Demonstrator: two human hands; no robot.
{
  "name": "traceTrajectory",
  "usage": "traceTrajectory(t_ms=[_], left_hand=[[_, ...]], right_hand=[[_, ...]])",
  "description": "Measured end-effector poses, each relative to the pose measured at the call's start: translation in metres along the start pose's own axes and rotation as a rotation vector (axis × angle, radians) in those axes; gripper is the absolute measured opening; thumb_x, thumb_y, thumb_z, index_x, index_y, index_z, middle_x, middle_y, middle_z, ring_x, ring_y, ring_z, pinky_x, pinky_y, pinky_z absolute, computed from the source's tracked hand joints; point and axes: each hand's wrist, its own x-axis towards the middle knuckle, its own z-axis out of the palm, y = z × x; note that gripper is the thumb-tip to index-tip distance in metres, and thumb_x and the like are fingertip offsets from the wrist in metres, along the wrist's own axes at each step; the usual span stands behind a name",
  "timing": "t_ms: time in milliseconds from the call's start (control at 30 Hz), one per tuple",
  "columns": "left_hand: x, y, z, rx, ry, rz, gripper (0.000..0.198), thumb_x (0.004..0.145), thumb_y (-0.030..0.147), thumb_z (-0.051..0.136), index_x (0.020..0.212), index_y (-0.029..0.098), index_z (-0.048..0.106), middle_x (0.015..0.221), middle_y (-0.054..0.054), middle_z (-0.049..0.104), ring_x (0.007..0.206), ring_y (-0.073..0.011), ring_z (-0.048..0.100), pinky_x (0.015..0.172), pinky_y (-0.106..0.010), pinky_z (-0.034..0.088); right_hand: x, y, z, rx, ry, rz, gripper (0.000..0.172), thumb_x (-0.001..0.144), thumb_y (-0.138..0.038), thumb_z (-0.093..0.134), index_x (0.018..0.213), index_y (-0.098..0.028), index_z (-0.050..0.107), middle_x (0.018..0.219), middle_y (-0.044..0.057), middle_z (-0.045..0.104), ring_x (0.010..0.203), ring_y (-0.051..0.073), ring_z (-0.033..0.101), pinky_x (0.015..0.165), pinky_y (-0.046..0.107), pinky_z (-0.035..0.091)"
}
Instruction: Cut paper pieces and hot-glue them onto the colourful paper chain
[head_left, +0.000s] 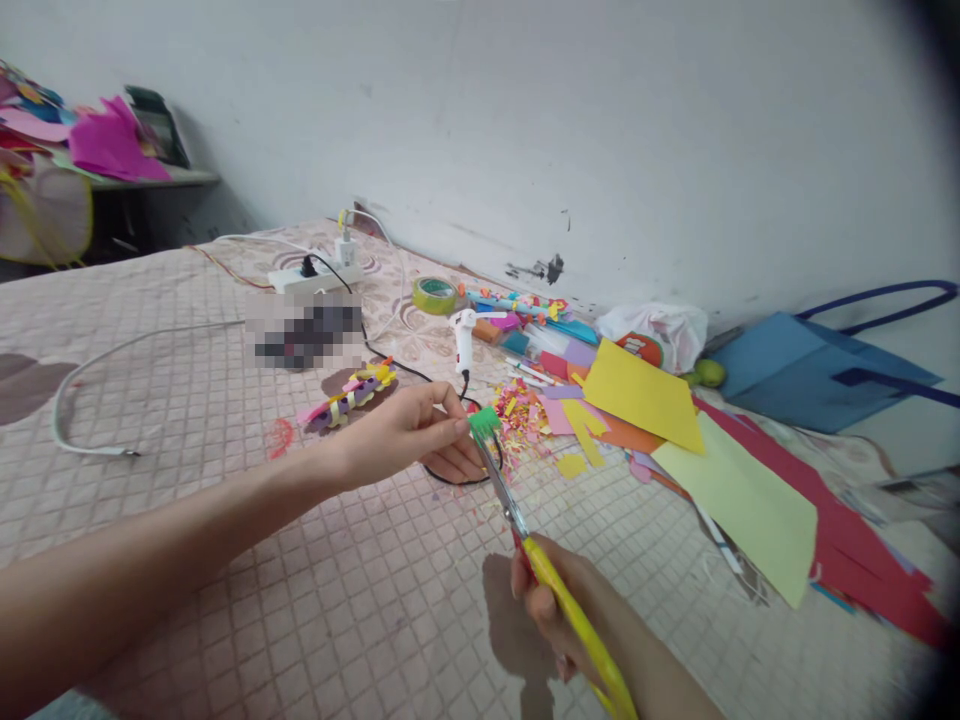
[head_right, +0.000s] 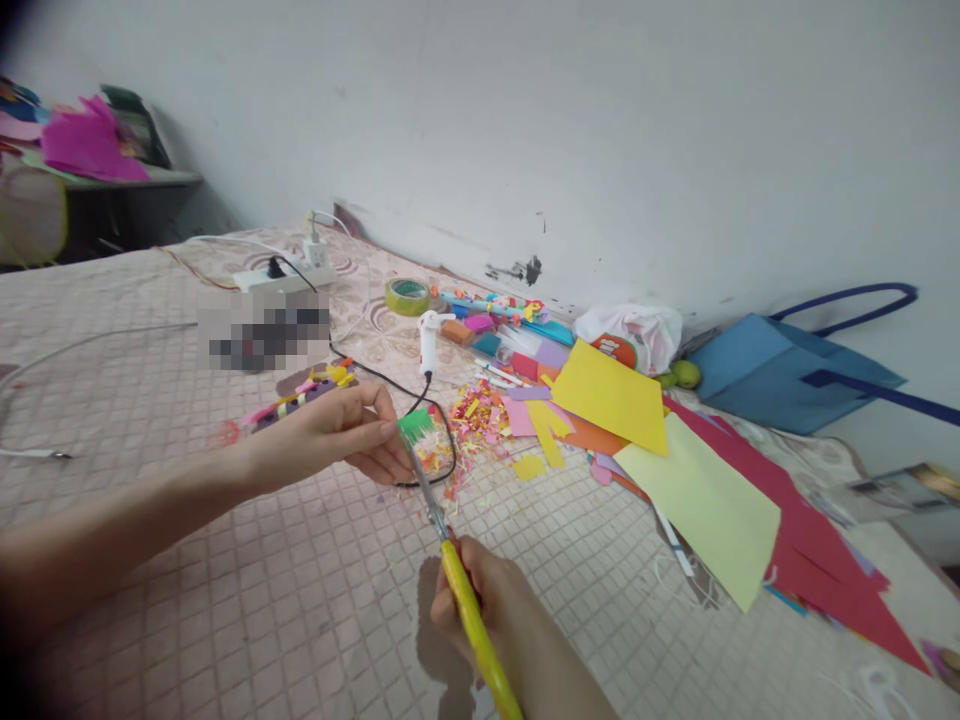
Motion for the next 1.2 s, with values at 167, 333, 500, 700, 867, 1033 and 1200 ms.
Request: traceTrajectory(t_ms=[167,333,500,700,867,1033,1200], left_hand=[[-0.001,0.000,0.000,-0.006,0.004,-0.016,0.018,0.087,0.027,0.055,0.081,0.017,0.040,0.082,-0.008,0.074,0.077,-0.0205,0.071,0.069,-0.034,0.057],[0.000,-0.001,0.001,-0.020,0.000,-0.002,0.021,0.087,0.030,0.056,0.081,0.017,0.041,0.083,-0.009,0.074,0.078,-0.0210,0.071,0.069,-0.035,0.057],[0.001,-0.003,0.001,-0.028,0.012,0.010,0.022,0.086,0.030,0.057,0.081,0.017,0.041,0.081,-0.008,0.074,0.075,-0.0201,0.071,0.067,-0.032,0.057],[0.001,-0.003,0.002,-0.001,0.031,-0.006,0.020,0.087,0.030,0.055,0.082,0.017,0.041,0.083,-0.010,0.073,0.076,-0.0207,0.071,0.068,-0.034,0.057],[0.001,-0.003,0.002,-0.002,0.042,-0.004,0.019,0.087,0.028,0.055,0.082,0.017,0.041,0.082,-0.010,0.073,0.075,-0.0205,0.071,0.068,-0.033,0.057],[0.001,-0.004,0.001,-0.020,0.026,0.003,0.021,0.086,0.030,0.057,0.081,0.017,0.041,0.082,-0.009,0.074,0.076,-0.0200,0.071,0.068,-0.033,0.057],[0.002,-0.004,-0.001,-0.036,0.035,-0.019,0.021,0.087,0.030,0.055,0.081,0.017,0.041,0.084,-0.010,0.074,0.078,-0.0203,0.071,0.069,-0.033,0.057]], right_hand=[[0.002,0.006,-0.002,0.030,-0.046,-0.045,0.034,0.082,-0.052,0.045,0.076,-0.019,0.045,0.057,-0.005,0.047,0.040,0.005,0.041,0.035,0.015,0.035],[0.001,-0.001,-0.006,-0.035,-0.017,-0.143,0.035,0.083,-0.053,0.043,0.070,-0.020,0.042,0.057,-0.003,0.046,0.050,0.009,0.047,0.042,0.018,0.038],[0.003,-0.001,0.001,-0.070,0.089,-0.098,0.042,0.080,-0.060,0.041,0.068,-0.021,0.038,0.055,-0.004,0.040,0.043,0.006,0.037,0.035,0.017,0.026],[-0.001,-0.005,-0.004,-0.074,0.028,-0.176,0.050,0.079,-0.069,0.032,0.069,-0.021,0.036,0.053,-0.006,0.035,0.042,0.007,0.033,0.035,0.018,0.023],[-0.005,-0.012,-0.006,-0.043,0.042,-0.102,0.039,0.079,-0.058,0.045,0.070,-0.021,0.038,0.054,-0.007,0.036,0.042,0.006,0.033,0.037,0.018,0.024],[-0.003,-0.013,-0.004,0.016,0.067,-0.013,0.024,0.077,-0.040,0.052,0.069,-0.020,0.043,0.051,-0.007,0.039,0.043,0.007,0.036,0.039,0.018,0.027],[-0.004,-0.009,-0.004,0.023,0.012,-0.021,0.028,0.080,-0.047,0.048,0.077,-0.019,0.048,0.064,-0.003,0.047,0.044,0.006,0.039,0.037,0.017,0.029]])
